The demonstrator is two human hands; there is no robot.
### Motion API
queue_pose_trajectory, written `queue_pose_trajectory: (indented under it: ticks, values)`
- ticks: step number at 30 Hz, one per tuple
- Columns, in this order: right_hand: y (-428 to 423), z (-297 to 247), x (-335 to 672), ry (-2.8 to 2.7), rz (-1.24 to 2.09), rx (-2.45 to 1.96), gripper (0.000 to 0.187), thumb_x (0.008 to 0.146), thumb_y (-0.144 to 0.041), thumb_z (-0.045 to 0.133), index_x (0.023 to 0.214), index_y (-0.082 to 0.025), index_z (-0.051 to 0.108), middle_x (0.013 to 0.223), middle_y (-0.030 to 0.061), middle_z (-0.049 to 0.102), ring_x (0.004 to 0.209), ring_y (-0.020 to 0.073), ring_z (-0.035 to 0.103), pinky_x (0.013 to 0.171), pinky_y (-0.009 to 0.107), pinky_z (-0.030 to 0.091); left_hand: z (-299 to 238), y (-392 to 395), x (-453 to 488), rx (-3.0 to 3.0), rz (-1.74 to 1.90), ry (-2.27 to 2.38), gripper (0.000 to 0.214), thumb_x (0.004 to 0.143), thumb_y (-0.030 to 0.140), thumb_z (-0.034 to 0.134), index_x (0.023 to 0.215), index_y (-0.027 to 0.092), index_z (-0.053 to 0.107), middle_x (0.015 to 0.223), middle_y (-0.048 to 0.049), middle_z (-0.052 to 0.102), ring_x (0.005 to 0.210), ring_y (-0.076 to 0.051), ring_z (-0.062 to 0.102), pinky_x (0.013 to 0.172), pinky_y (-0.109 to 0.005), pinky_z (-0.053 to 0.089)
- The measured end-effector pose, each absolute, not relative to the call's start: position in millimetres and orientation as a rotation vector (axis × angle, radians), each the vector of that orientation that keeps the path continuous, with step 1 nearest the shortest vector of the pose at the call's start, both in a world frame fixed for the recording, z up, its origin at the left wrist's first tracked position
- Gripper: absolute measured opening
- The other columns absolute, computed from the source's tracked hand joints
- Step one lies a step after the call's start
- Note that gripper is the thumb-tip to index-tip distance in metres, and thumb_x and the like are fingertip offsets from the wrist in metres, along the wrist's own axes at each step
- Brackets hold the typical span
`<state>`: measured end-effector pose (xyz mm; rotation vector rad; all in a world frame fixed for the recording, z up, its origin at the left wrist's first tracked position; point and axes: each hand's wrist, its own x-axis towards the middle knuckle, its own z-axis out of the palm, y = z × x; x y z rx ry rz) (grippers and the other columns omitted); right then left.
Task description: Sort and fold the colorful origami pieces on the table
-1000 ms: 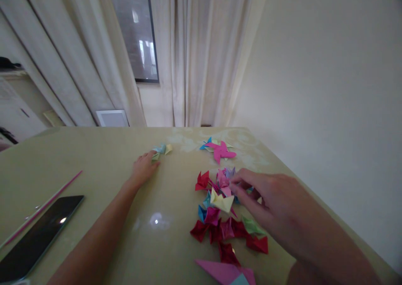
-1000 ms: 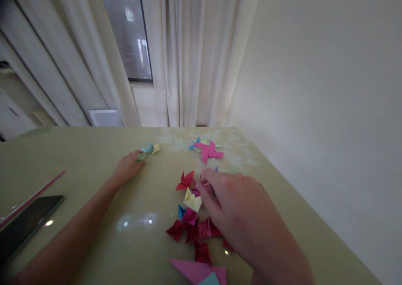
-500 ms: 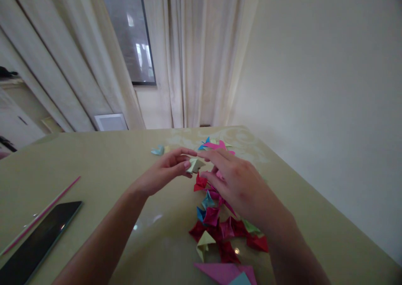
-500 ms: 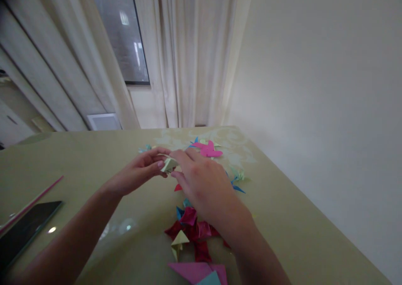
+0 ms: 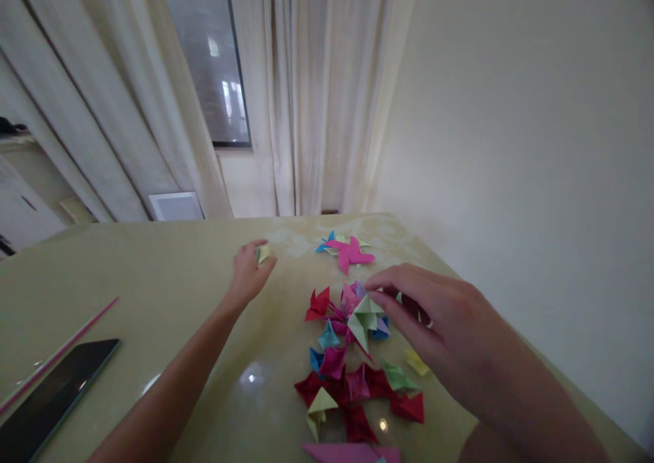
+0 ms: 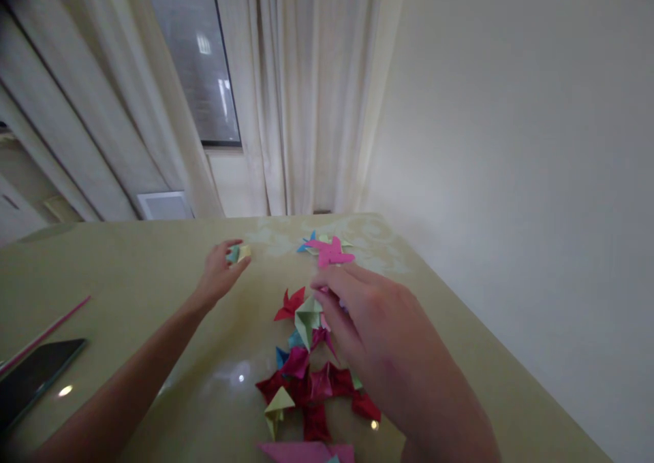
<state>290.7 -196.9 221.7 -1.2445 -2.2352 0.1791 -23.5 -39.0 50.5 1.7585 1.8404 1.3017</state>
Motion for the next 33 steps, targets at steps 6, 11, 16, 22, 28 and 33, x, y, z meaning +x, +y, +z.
queue_pose_trajectory:
  ticks: [6, 11, 16, 22, 28, 33]
  values:
    - [-198, 223, 300, -2.172, 0.123, -1.304, 0.016, 0.105, -0.029, 0.054, 0.108, -0.029, 0.07, 0.102, 0.0025, 0.075, 0.084, 0.0206, 0.07, 0.074, 0.032, 0.052, 22, 6, -54, 1.786, 0.843, 2.242, 0.06, 0.08, 0.047, 0.072, 0.134, 0.02, 0.063, 0.141, -0.0227, 0.063, 0.133, -0.045, 0.056, 0.105, -0.064, 0.047]
    - [-191, 224, 301, -2.154, 0.171, -1.305, 0.017, 0.104, -0.026, 0.057, 0.115, -0.028, 0.07, 0.105, 0.0033, 0.076, 0.088, 0.0213, 0.071, 0.074, 0.031, 0.051, 21, -4, -46, 1.938, 0.803, 2.035, 0.02, 0.085, 0.037, 0.058, 0.086, 0.022, 0.071, 0.102, -0.0142, 0.077, 0.106, -0.035, 0.07, 0.099, -0.049, 0.052]
    - [-173, 218, 290, -2.16, 0.213, -1.309, 0.017, 0.106, -0.025, 0.058, 0.117, -0.026, 0.071, 0.111, 0.0049, 0.076, 0.096, 0.0226, 0.072, 0.08, 0.031, 0.051, 45, -47, -29, 1.995, 0.898, 1.806, 0.025, 0.088, 0.046, 0.058, 0.088, 0.024, 0.07, 0.089, -0.0046, 0.076, 0.087, -0.025, 0.072, 0.082, -0.035, 0.056]
    - [-157, 203, 263, -2.292, 0.31, -1.129, 0.033, 0.103, -0.023, 0.068, 0.136, -0.025, 0.066, 0.127, 0.0086, 0.071, 0.113, 0.0256, 0.068, 0.096, 0.037, 0.05, 118, -128, 11, 1.929, 1.051, 1.192, 0.028, 0.095, 0.049, 0.066, 0.092, 0.022, 0.07, 0.085, -0.0005, 0.072, 0.082, -0.018, 0.068, 0.073, -0.027, 0.053]
    - [-175, 211, 271, -2.285, 0.324, -0.942, 0.018, 0.103, -0.015, 0.065, 0.116, -0.024, 0.073, 0.108, 0.0024, 0.077, 0.097, 0.0193, 0.071, 0.085, 0.029, 0.051, 149, -157, 21, 1.901, 1.065, 1.062, 0.026, 0.095, 0.046, 0.071, 0.1, 0.021, 0.075, 0.096, -0.0029, 0.074, 0.089, -0.018, 0.069, 0.079, -0.028, 0.055]
    - [-198, 222, 296, -2.313, 0.211, -1.063, 0.022, 0.103, -0.017, 0.061, 0.117, -0.027, 0.074, 0.11, 0.0024, 0.077, 0.098, 0.0211, 0.072, 0.084, 0.031, 0.055, 148, -151, 9, 1.891, 1.174, 1.138, 0.031, 0.097, 0.049, 0.069, 0.116, 0.025, 0.074, 0.127, -0.0078, 0.073, 0.114, -0.024, 0.069, 0.094, -0.037, 0.058]
